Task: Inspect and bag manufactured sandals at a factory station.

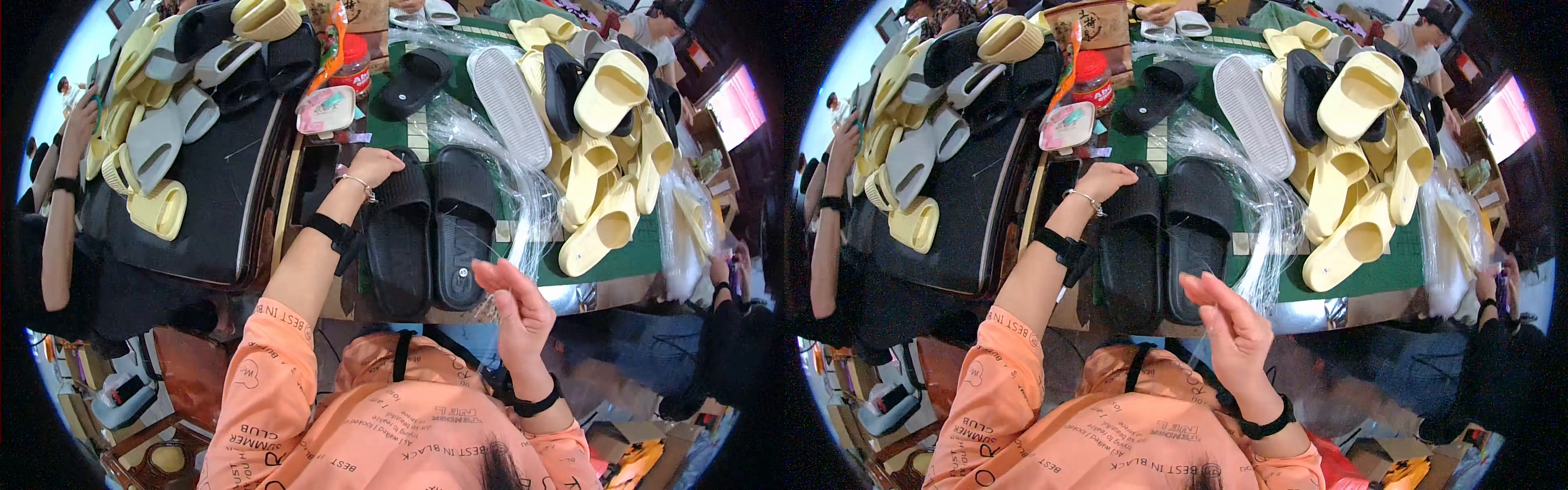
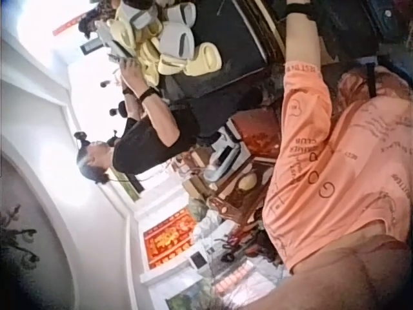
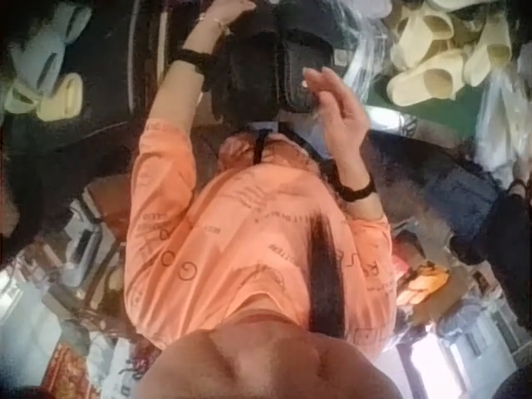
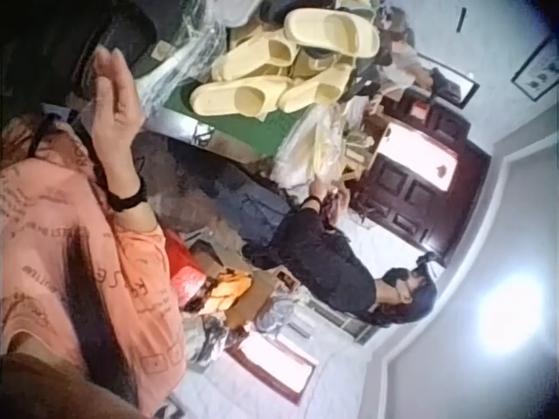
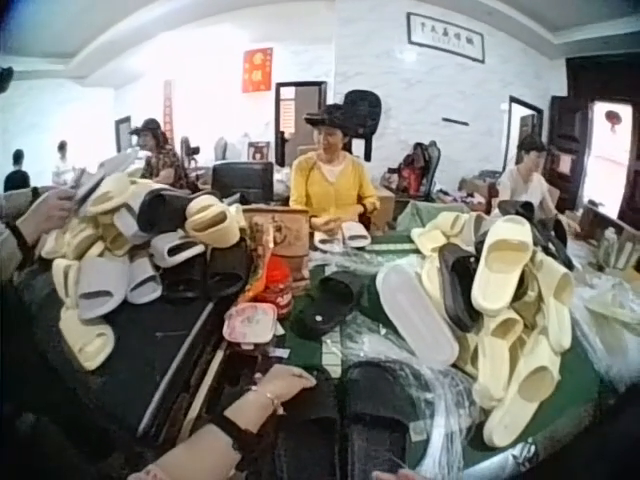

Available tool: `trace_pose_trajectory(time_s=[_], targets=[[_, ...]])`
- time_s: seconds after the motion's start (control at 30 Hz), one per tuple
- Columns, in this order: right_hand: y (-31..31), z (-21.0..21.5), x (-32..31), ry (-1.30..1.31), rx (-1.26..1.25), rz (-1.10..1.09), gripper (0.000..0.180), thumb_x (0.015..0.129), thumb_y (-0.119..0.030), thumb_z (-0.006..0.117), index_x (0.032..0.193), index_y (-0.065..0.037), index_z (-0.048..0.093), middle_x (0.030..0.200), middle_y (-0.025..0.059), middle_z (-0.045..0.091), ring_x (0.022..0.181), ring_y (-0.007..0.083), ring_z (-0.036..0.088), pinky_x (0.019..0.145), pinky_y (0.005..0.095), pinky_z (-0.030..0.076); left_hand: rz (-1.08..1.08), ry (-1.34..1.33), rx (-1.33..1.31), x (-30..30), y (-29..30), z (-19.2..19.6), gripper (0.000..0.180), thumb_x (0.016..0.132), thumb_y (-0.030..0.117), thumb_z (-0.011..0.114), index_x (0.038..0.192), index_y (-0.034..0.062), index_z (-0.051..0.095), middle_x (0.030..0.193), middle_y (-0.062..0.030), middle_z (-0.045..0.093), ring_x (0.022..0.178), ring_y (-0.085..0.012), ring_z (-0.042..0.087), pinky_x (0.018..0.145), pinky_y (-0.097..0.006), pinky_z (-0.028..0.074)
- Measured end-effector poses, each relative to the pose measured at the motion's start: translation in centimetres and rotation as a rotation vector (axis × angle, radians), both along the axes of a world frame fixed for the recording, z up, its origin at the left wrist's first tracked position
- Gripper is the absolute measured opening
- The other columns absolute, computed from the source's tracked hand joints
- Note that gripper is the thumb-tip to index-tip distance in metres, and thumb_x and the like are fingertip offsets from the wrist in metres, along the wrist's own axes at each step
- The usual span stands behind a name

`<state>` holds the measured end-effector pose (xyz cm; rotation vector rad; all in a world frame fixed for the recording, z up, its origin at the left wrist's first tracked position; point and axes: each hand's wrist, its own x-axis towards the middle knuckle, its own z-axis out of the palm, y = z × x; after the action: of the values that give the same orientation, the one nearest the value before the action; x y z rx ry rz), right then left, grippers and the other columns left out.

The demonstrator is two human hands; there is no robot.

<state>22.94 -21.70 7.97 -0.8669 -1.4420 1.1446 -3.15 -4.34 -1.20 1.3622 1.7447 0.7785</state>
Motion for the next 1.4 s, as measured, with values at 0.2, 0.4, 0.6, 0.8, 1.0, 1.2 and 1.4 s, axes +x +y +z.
trace_pose_trajectory(time_s=[0.2, 0.4, 0.6, 0.8, 1.0, 1.2, 1.4], targets=[[2.1, -3.6, 0.0, 0.289, -1.021, 0.130, 0.022, 0.092, -0.020, 0.045, 0.093, -0.001, 0.055, 0.061, -0.0024, 0.045, 0.046, 0.0062, 0.036, 0.042, 0.0190, 0.027, 0.089, 0.121, 0.166, 1.6, 0.6, -0.4, 0.016, 0.073, 0.018, 0.065, 0.081, 0.0041, 0.067, 0.073, -0.0086, 0.065, 0.069, -0.0143, 0.060, 0.067, -0.026, 0.046], [8.2, -6.5, -0.5, 0.340, -1.432, 0.297, 0.020, 0.091, -0.020, 0.045, 0.075, -0.007, 0.045, 0.054, -0.0041, 0.034, 0.041, 0.0059, 0.029, 0.036, 0.0196, 0.021, -0.143, 0.170, 0.302, 3.1, 2.9, 0.6, 0.016, 0.076, 0.017, 0.064, 0.079, 0.0008, 0.064, 0.072, -0.0066, 0.064, 0.067, -0.0122, 0.058, 0.063, -0.028, 0.046], [12.9, -7.7, -2.0, -0.487, -0.689, 0.057, 0.028, 0.086, -0.022, 0.048, 0.072, 0.000, 0.058, 0.058, 0.0049, 0.052, 0.043, 0.0159, 0.046, 0.041, 0.0295, 0.034, -0.347, -0.261, 0.066, 4.9, 5.8, 0.2, 0.014, 0.081, 0.014, 0.061, 0.082, -0.0003, 0.059, 0.083, -0.0060, 0.064, 0.076, -0.0114, 0.059, 0.069, -0.023, 0.047], [12.8, -9.6, -4.9, 0.123, -0.811, -0.066, 0.020, 0.085, -0.008, 0.045, 0.066, -0.002, 0.050, 0.056, 0.0059, 0.047, 0.040, 0.0143, 0.041, 0.039, 0.0266, 0.028, -0.278, -0.547, -0.034, 5.0, 5.6, -0.3, 0.010, 0.085, 0.010, 0.055, 0.083, 0.0003, 0.057, 0.089, -0.0081, 0.063, 0.080, -0.0107, 0.060, 0.066, -0.020, 0.045], [13.3, -9.9, -5.5, 0.367, -0.889, -0.053, 0.013, 0.084, -0.004, 0.039, 0.070, -0.005, 0.041, 0.058, 0.0020, 0.036, 0.042, 0.0126, 0.034, 0.039, 0.0270, 0.024, -0.277, -0.324, -0.059, 5.1, 5.5, 0.1, 0.009, 0.080, 0.014, 0.062, 0.082, 0.0044, 0.060, 0.076, 0.0010, 0.058, 0.064, -0.0065, 0.051, 0.060, -0.019, 0.041], [13.5, -10.3, -5.9, 0.521, -0.888, -0.019, 0.012, 0.083, -0.002, 0.036, 0.072, -0.006, 0.039, 0.064, 0.0036, 0.038, 0.046, 0.0133, 0.033, 0.042, 0.0267, 0.026, -0.124, -0.495, -0.063, 4.8, 5.2, -0.3, 0.007, 0.080, 0.012, 0.060, 0.080, 0.0053, 0.060, 0.071, 0.0020, 0.056, 0.061, -0.0059, 0.048, 0.056, -0.020, 0.041], [14.0, -10.7, -5.7, 0.479, -0.873, 0.066, 0.013, 0.080, 0.001, 0.036, 0.070, -0.006, 0.041, 0.064, 0.0033, 0.037, 0.049, 0.0120, 0.031, 0.045, 0.0257, 0.026, -0.177, -0.270, -0.106, 5.6, 5.3, 0.6, 0.011, 0.080, 0.019, 0.061, 0.081, 0.0073, 0.061, 0.071, 0.0028, 0.056, 0.062, -0.0063, 0.047, 0.056, -0.022, 0.039]])
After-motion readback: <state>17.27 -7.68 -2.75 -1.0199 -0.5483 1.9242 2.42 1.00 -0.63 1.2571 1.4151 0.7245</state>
